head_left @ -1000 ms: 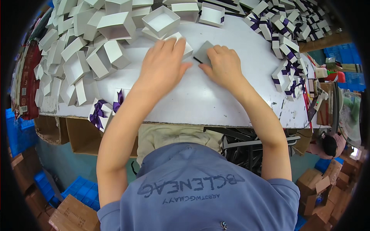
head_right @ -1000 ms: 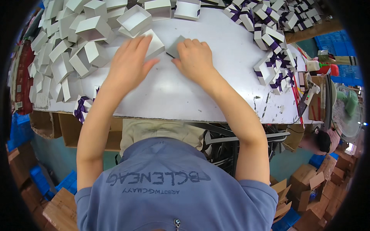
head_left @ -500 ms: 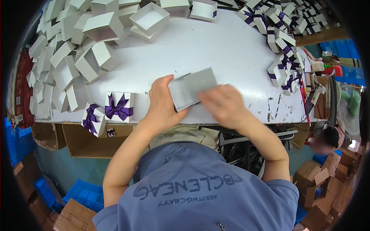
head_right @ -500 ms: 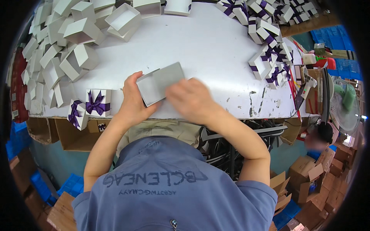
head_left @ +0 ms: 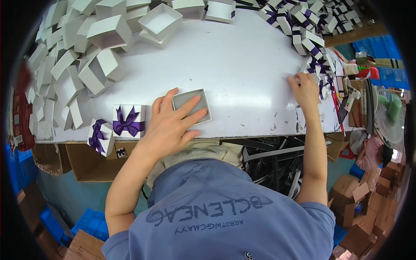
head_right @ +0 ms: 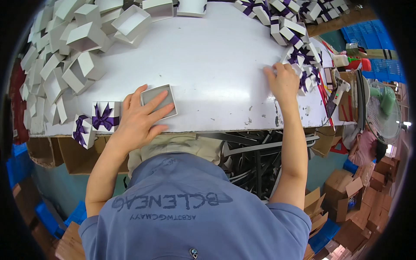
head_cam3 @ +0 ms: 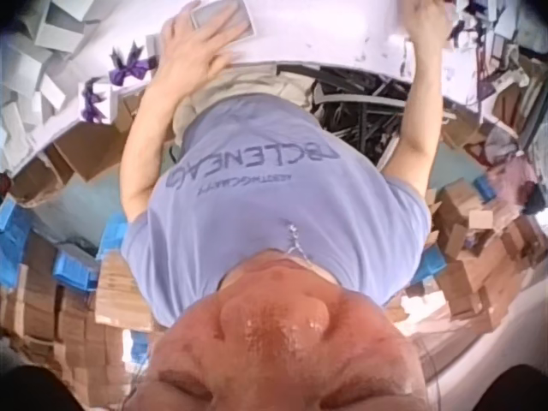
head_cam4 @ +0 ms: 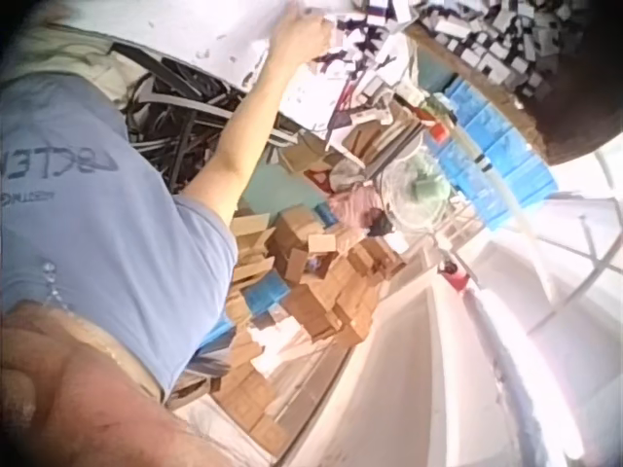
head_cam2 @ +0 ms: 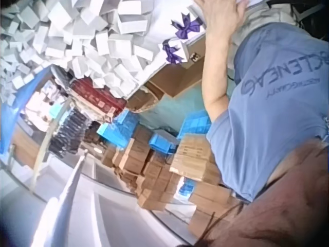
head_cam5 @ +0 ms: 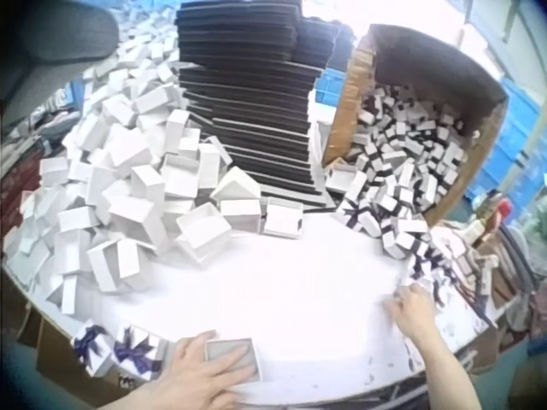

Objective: Assembling small white gift boxes with purple bows by placing lids onto bases and stacking them for organization.

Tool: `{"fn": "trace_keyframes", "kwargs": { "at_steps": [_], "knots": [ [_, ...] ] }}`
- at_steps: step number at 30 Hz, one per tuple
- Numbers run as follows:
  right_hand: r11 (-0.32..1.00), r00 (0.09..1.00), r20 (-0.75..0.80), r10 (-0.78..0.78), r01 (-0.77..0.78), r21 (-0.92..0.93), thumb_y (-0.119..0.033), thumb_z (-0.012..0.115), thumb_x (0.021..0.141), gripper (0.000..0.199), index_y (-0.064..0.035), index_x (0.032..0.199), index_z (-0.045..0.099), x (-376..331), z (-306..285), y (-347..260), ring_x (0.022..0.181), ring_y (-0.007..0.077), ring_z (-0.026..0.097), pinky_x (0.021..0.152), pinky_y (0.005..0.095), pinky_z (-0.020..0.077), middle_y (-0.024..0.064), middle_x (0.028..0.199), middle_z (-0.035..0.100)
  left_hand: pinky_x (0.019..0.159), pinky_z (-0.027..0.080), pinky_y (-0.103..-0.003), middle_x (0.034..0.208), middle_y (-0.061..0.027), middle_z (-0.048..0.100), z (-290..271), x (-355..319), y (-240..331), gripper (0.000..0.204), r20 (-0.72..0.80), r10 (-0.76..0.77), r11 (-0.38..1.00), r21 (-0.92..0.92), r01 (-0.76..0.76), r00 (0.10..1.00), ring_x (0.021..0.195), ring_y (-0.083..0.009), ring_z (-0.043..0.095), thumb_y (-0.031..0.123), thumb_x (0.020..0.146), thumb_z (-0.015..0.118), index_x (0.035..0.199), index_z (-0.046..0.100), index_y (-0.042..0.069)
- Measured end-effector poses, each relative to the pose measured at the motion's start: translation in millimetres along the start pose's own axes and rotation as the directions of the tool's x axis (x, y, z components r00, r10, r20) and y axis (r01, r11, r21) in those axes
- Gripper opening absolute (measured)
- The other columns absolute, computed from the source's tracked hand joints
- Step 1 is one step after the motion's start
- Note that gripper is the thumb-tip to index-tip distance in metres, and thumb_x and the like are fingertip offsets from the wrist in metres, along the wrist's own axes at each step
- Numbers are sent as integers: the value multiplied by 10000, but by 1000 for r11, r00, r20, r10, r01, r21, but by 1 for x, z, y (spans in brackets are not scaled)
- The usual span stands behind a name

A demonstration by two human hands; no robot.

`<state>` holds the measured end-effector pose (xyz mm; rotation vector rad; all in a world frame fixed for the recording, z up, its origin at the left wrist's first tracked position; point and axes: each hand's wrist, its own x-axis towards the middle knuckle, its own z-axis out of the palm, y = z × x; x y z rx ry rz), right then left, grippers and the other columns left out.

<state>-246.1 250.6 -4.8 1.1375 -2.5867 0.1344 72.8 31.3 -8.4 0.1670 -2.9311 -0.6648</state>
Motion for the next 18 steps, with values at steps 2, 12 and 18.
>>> {"fn": "trace_keyframes", "kwargs": {
  "at_steps": [2, 12, 18],
  "knots": [
    [981, 999, -45, 5, 3, 192, -233, 696, 751, 264, -40, 867, 558, 3, 2, -24, 696, 244, 571, 627, 361, 461, 85, 807, 568, 967, 307, -473, 1312, -37, 475, 5, 1, -5, 465, -1, 3, 1000, 7, -3, 1000, 1196, -383, 350, 194, 723, 688, 1178, 588, 184],
    [456, 900, 286, -329, -115, 883, -157, 528, 882, 248, 19, 1051, 575, -1, 8, -188, 859, 231, 581, 761, 314, 454, 116, 964, 625, 1012, 342, -441, 1389, -266, 193, 35, 9, -21, 1051, -309, -86, 821, -561, -108, 947, 1234, -420, 324, 169, 602, 809, 1391, 120, 76],
    [707, 884, 20, -466, 360, 609, -105, 577, 806, 277, -20, 1068, 545, -27, -12, -187, 986, 312, 516, 822, 391, 402, 120, 1021, 578, 994, 327, -457, 1338, -207, 355, 18, 11, -12, 949, -204, -15, 973, -227, -32, 979, 1241, -371, 345, 246, 568, 816, 1338, 310, 20]
  ]
}}
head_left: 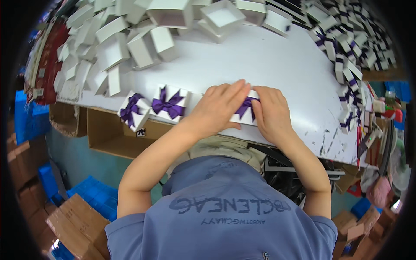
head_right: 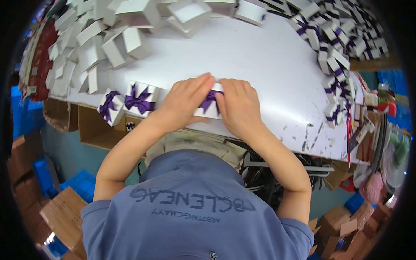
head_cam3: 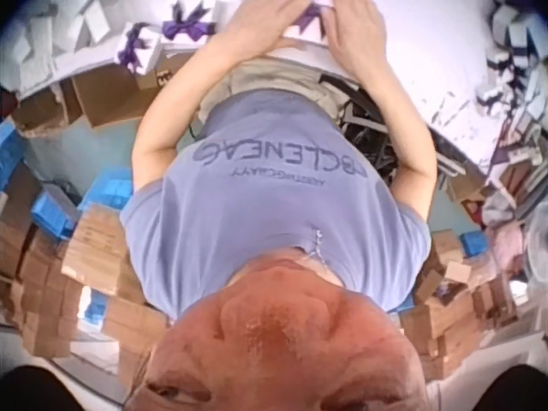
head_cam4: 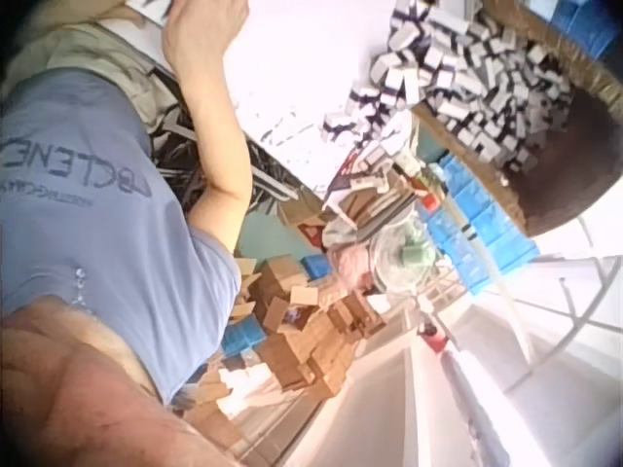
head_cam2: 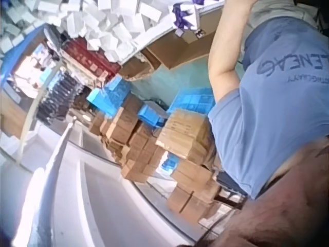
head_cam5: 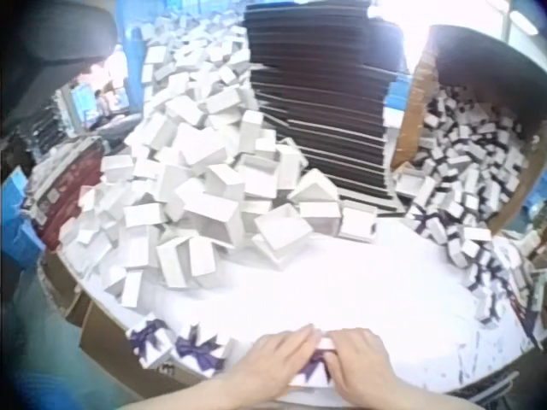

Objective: Assembling small white gift boxes with purple bows by placing lids onto bases and stacking them for organization.

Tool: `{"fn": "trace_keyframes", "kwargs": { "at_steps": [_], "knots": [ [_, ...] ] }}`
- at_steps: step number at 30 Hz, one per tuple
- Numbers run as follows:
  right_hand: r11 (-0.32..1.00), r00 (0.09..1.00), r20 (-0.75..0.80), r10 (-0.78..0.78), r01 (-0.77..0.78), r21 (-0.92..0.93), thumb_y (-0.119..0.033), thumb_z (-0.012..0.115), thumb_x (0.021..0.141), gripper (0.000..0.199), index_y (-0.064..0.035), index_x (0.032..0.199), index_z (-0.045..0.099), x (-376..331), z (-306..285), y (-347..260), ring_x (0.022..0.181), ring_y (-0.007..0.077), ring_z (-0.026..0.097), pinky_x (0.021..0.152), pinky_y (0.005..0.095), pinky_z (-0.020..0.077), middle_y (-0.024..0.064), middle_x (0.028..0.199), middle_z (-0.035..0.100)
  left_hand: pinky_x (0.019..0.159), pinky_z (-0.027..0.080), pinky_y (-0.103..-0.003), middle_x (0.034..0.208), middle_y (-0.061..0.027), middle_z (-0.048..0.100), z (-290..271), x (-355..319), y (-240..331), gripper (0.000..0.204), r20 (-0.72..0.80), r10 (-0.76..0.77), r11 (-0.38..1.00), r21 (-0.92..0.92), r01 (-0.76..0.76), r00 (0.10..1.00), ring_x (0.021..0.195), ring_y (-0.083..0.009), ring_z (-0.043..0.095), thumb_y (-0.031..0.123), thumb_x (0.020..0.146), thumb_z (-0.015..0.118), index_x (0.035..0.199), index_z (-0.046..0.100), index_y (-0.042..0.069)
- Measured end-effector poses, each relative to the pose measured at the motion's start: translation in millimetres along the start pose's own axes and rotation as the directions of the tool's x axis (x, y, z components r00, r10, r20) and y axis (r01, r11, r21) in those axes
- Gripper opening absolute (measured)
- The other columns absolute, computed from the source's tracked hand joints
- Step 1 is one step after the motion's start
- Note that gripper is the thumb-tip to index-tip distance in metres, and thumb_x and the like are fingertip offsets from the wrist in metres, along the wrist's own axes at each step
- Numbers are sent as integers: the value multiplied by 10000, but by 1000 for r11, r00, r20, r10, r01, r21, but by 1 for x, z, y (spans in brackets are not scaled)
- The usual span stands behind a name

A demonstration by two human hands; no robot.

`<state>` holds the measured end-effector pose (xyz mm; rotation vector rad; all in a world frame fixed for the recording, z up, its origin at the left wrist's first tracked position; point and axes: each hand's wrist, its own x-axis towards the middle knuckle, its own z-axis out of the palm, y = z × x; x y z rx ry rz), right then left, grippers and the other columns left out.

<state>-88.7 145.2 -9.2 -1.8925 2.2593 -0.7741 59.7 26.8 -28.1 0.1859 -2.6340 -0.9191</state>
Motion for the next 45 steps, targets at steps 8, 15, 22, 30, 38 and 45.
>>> {"fn": "trace_keyframes", "kwargs": {
  "at_steps": [8, 15, 22, 30, 38, 45],
  "knots": [
    [997, 996, 67, -65, 63, 32, -126, 549, 831, 404, -7, 1211, 482, -2, 6, 10, 1090, 301, 458, 927, 419, 320, 148, 1154, 505, 1022, 181, -517, 1189, -70, 506, -25, -10, 10, 880, 17, -116, 833, 546, 88, 993, 1219, -306, 377, 367, 526, 800, 1274, 433, 84],
    [990, 992, -90, 90, -80, 112, -189, 590, 824, 476, -8, 1241, 449, -13, 22, 16, 1167, 341, 399, 993, 423, 275, 186, 1268, 429, 1003, 210, -566, 1185, -90, 508, -71, -115, -3, 829, -192, -315, 780, 506, 369, 929, 1138, -315, 428, 323, 515, 797, 1230, 452, 86],
    [994, 994, -91, -57, 65, 89, -158, 673, 724, 540, -44, 1208, 461, 26, 26, 24, 1157, 332, 396, 952, 427, 292, 170, 1265, 416, 980, 260, -522, 1283, -193, 400, -79, -224, -43, 851, -523, -324, 649, 483, 587, 789, 1173, -371, 382, 418, 594, 772, 1257, 386, 49],
    [839, 653, -557, -513, 246, -485, -199, 752, 623, 703, -62, 1233, 432, 215, -108, 48, 1154, 336, 378, 933, 430, 290, 159, 1274, 392, 1010, 241, -539, 1398, -255, 211, -97, -129, -57, 816, -450, -268, 693, 524, 494, 852, 1237, -463, 243, 301, 663, 756, 1315, 348, 27],
    [644, 800, -370, -472, 27, -765, -503, 743, 612, 578, -31, 911, 594, 299, -200, 73, 862, 263, 590, 735, 367, 462, 105, 884, 599, 1018, 237, -500, 1309, -238, 276, -84, -119, -60, 916, -522, -402, 866, 48, 497, 752, 1187, -416, 287, 328, 602, 794, 1275, 323, -77],
    [534, 942, -254, -221, -102, -839, -402, 828, 494, 720, 1, 1032, 571, 312, -174, 67, 901, 233, 578, 776, 318, 474, 91, 948, 588, 993, 239, -493, 1315, -221, 300, -128, -41, -36, 914, -302, -50, 882, 433, 183, 952, 1211, -395, 293, 511, 631, 733, 1273, 366, -25]
  ]
}}
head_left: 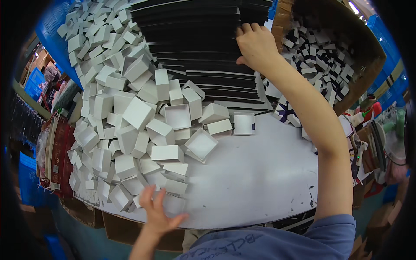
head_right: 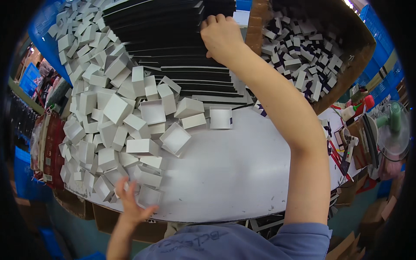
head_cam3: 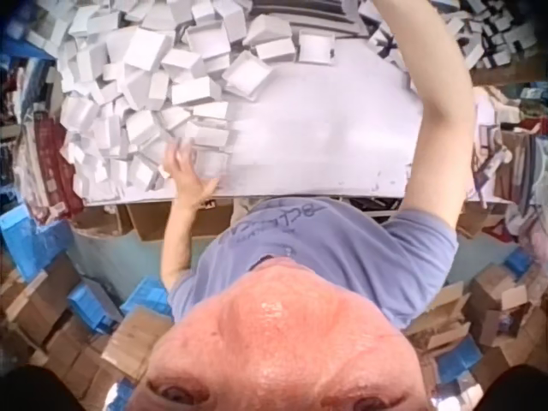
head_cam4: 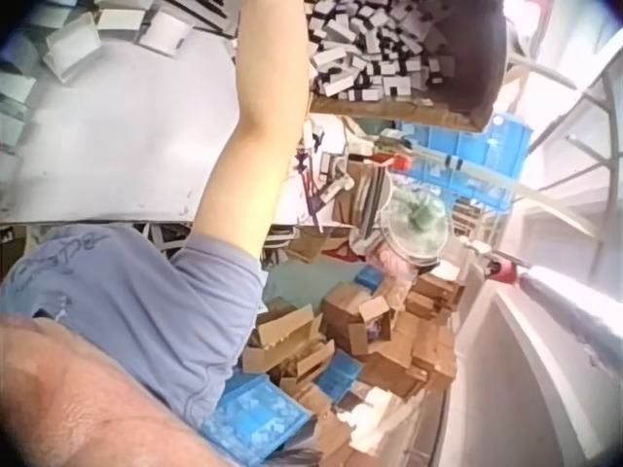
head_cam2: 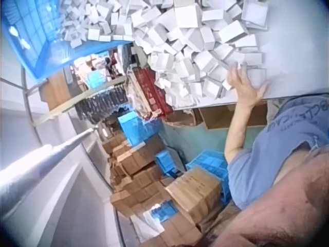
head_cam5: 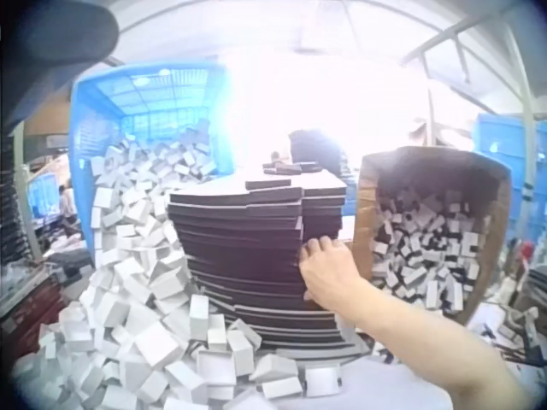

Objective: Assembling small white gift boxes with purple bows by placing lids onto bases and stacking them for organization.

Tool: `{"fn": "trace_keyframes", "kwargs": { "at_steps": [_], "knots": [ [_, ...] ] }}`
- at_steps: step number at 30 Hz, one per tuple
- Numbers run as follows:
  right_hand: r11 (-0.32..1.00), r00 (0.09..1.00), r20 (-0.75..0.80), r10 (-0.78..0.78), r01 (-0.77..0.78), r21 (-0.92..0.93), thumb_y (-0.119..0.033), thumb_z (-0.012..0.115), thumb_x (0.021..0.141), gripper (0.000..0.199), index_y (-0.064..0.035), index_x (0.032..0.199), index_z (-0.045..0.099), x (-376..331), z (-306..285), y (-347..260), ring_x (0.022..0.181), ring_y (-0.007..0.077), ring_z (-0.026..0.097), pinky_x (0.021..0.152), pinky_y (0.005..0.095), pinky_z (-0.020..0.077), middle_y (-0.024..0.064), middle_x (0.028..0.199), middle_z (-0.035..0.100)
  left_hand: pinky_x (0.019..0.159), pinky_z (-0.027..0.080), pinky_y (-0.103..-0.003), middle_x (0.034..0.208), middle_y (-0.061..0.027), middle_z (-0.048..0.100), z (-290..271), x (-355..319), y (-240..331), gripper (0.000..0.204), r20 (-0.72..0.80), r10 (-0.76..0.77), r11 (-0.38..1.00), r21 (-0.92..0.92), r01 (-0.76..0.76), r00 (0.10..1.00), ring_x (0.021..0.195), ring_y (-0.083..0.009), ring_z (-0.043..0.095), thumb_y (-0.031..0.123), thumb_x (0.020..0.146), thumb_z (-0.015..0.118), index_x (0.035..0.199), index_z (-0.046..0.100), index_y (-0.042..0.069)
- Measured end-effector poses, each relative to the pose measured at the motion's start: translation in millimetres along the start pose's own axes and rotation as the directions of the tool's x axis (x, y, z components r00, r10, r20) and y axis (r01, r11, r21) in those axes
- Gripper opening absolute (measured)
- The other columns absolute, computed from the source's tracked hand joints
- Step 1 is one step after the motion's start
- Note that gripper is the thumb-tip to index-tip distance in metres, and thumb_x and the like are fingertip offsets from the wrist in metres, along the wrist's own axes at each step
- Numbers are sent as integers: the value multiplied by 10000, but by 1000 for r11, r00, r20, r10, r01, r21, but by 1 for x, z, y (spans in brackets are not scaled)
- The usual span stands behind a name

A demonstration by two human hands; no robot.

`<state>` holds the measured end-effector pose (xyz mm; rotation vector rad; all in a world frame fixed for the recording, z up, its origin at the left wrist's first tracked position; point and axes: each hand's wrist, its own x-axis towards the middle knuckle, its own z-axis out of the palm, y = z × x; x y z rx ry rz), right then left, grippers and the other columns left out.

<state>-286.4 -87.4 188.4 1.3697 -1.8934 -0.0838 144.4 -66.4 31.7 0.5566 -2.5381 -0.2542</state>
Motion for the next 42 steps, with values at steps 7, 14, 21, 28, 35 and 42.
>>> {"fn": "trace_keyframes", "kwargs": {
  "at_steps": [7, 14, 21, 28, 35, 42],
  "knots": [
    [1000, 988, -154, -18, 18, 0, -309, 844, 434, 733, -10, 1043, 565, -5, 27, -2, 915, 227, 548, 786, 328, 439, 78, 945, 575, 1010, 261, -459, 1310, -196, 407, -65, 333, 23, 830, -311, 665, 735, 434, -521, 679, 1231, -385, 359, 327, 625, 785, 1299, 386, 55],
    [981, 940, -331, 83, -17, 196, -221, 811, 487, 737, -15, 1123, 499, -21, 55, -10, 930, 256, 552, 812, 344, 448, 98, 983, 560, 911, 424, -360, 1161, -176, 533, -58, 413, 27, 816, -57, 601, 793, -80, -603, 797, 1078, -330, 521, 219, 534, 842, 1231, 453, 50],
    [630, 838, -173, 518, -237, 740, -129, 753, 579, 462, -30, 991, 568, -63, 72, 7, 783, 264, 639, 707, 337, 500, 116, 859, 648, 911, 424, -366, 1143, -174, 546, -51, 401, 60, 797, -75, 370, 910, 230, -345, 926, 1065, -336, 528, 194, 541, 836, 1230, 458, 67],
    [724, 903, -231, 361, -115, 680, 17, 715, 546, 457, -20, 979, 574, -188, 47, 10, 806, 295, 606, 709, 346, 488, 128, 904, 617, 922, 411, -397, 1145, -204, 536, -49, 380, 58, 847, -15, 203, 873, 455, -174, 979, 1074, -343, 518, 227, 548, 830, 1261, 420, 25],
    [786, 986, 152, 70, -149, 601, 40, 628, 539, 571, 16, 1099, 515, -272, 24, -9, 955, 329, 520, 805, 393, 445, 133, 1060, 543, 985, 294, -472, 1260, -170, 422, 71, 220, 56, 683, 243, 425, 862, 186, -471, 872, 1211, -329, 376, 349, 646, 757, 1194, 438, 95],
    [800, 994, 80, -69, 7, 600, -12, 565, 682, 499, 50, 1169, 474, -263, 1, 1, 999, 384, 517, 880, 413, 435, 186, 1106, 545, 943, 340, -426, 1221, -174, 473, 101, 134, 33, 204, 251, 126, 933, 300, -201, 960, 1168, -351, 419, 210, 758, 664, 784, 603, 17]
  ]
}}
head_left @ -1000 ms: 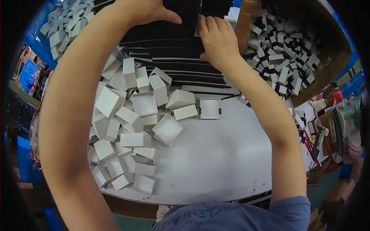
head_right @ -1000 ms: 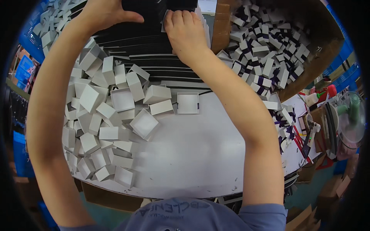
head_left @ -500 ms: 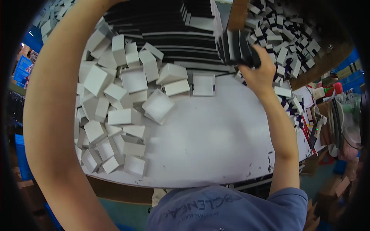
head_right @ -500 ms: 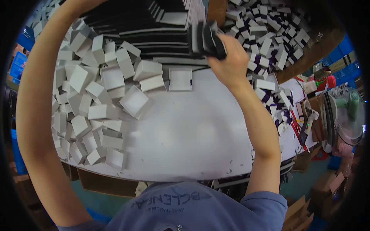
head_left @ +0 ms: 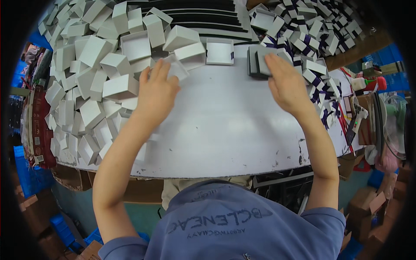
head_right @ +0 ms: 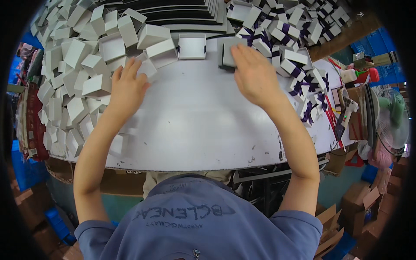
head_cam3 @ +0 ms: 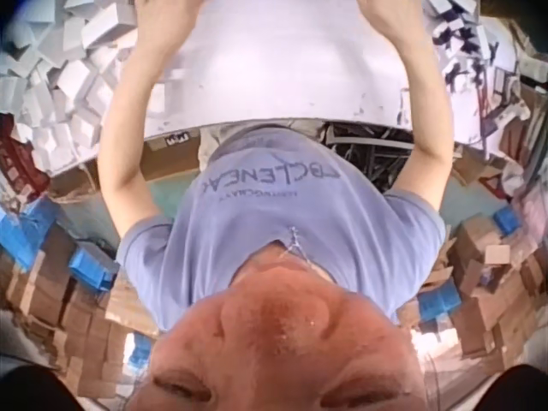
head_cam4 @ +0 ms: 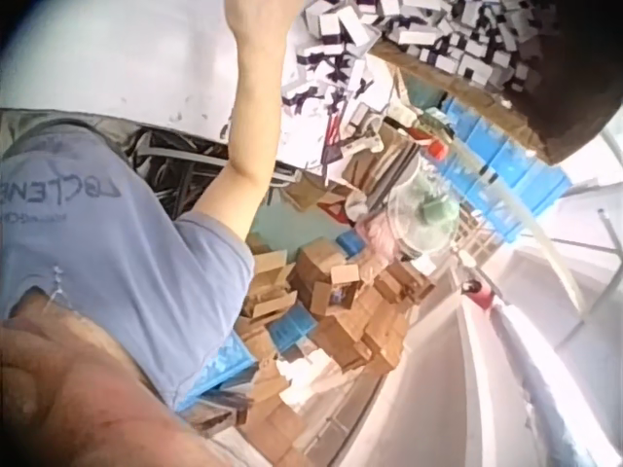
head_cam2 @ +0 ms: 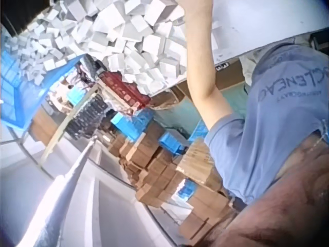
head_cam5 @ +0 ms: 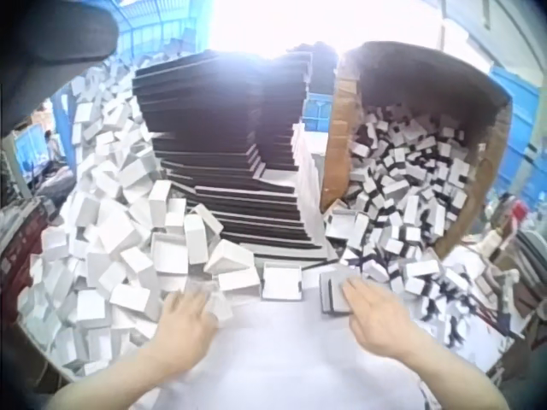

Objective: Assembling small white gift boxes with purple bows by placing lids onto bases and stacking them for organization.

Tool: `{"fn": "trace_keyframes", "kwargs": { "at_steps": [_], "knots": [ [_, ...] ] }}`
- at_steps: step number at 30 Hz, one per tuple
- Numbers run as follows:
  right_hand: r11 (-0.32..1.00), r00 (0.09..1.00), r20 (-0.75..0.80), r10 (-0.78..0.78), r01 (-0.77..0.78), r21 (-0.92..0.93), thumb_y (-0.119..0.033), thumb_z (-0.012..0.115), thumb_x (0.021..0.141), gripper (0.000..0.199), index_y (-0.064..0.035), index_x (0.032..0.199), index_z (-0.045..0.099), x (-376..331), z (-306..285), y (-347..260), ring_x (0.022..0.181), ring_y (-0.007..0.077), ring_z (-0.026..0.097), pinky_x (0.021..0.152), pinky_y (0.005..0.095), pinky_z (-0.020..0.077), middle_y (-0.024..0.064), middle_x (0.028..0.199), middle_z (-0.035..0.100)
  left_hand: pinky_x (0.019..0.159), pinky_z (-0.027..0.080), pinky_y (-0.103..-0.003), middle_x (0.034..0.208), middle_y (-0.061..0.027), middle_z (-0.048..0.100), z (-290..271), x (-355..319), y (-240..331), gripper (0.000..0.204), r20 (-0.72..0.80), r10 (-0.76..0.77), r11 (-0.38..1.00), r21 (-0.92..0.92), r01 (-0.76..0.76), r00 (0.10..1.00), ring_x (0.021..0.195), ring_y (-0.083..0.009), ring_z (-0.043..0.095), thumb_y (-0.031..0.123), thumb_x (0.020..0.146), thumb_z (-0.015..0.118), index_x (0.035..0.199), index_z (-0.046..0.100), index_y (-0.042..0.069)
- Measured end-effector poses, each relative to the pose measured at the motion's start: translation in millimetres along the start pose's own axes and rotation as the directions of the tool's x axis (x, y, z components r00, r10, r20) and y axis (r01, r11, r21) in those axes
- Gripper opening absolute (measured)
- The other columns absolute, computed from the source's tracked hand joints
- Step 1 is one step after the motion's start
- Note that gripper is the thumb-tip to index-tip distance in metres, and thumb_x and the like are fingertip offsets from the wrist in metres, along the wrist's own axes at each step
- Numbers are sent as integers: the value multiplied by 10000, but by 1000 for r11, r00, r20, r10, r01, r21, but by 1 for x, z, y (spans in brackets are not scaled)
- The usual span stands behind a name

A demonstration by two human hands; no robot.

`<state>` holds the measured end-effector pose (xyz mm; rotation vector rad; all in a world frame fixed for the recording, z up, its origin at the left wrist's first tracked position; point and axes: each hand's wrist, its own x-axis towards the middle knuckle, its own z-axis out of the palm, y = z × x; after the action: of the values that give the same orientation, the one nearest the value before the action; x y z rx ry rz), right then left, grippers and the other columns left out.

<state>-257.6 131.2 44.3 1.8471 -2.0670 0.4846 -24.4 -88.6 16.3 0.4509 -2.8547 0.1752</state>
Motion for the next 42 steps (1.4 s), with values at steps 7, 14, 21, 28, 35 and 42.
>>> {"fn": "trace_keyframes", "kwargs": {
  "at_steps": [7, 14, 21, 28, 35, 42],
  "knots": [
    [925, 932, -191, -307, 340, 170, -110, 637, 674, 98, -49, 751, 627, -40, 3, -91, 749, 200, 528, 594, 301, 422, 37, 835, 552, 949, 358, -419, 1257, -189, 441, 0, -86, 87, 329, 1, 116, 811, -578, -94, 993, 1165, -370, 425, 158, 640, 759, 869, 562, 27],
    [807, 863, 287, -415, 204, 554, -127, 617, 678, 214, -27, 867, 617, -49, 30, -135, 761, 212, 564, 611, 337, 458, 59, 873, 584, 908, 382, -426, 1213, -168, 493, 16, -109, 98, 792, -2, -109, 479, -877, 50, 994, 1106, -384, 451, 238, 540, 829, 1200, 458, 2],
    [990, 987, 128, 94, -80, -112, -45, 576, 740, 239, -16, 977, 576, 31, 101, -53, 1064, 342, 508, 900, 401, 415, 163, 1178, 534, 885, 380, -475, 1300, -53, 485, -11, -149, 70, 538, 32, 143, 897, -427, -116, 989, 1158, -412, 402, 318, 649, 720, 1152, 594, 171],
    [863, 975, 152, 163, -215, 457, -26, 576, 725, 329, -16, 1053, 547, 24, 46, -90, 974, 243, 565, 826, 329, 447, 127, 1045, 572, 883, 388, -450, 1312, -89, 452, 5, -162, 65, 634, 55, 91, 848, -529, -48, 994, 1162, -373, 409, 251, 662, 754, 1243, 513, 165],
    [-128, 706, 702, 90, -691, 711, -77, 535, 852, 350, 27, 1185, 518, -6, 70, -108, 879, 118, 586, 795, 245, 468, 80, 1010, 618, 923, 428, -427, 1391, -252, 219, 28, -144, 69, 1136, -177, -47, 429, -893, -140, 983, 1180, -395, 405, 188, 534, 857, 1388, 108, 168],
    [-313, 651, 746, 139, -686, 657, -173, 497, 924, 288, 35, 1104, 581, -22, 75, -121, 819, 147, 633, 716, 278, 520, 115, 1014, 647, 935, 425, -463, 1440, -247, 142, 29, -140, 73, 1264, -125, -25, 378, -920, -106, 992, 1160, -389, 460, 267, 549, 854, 1425, -57, 251]
  ]
}}
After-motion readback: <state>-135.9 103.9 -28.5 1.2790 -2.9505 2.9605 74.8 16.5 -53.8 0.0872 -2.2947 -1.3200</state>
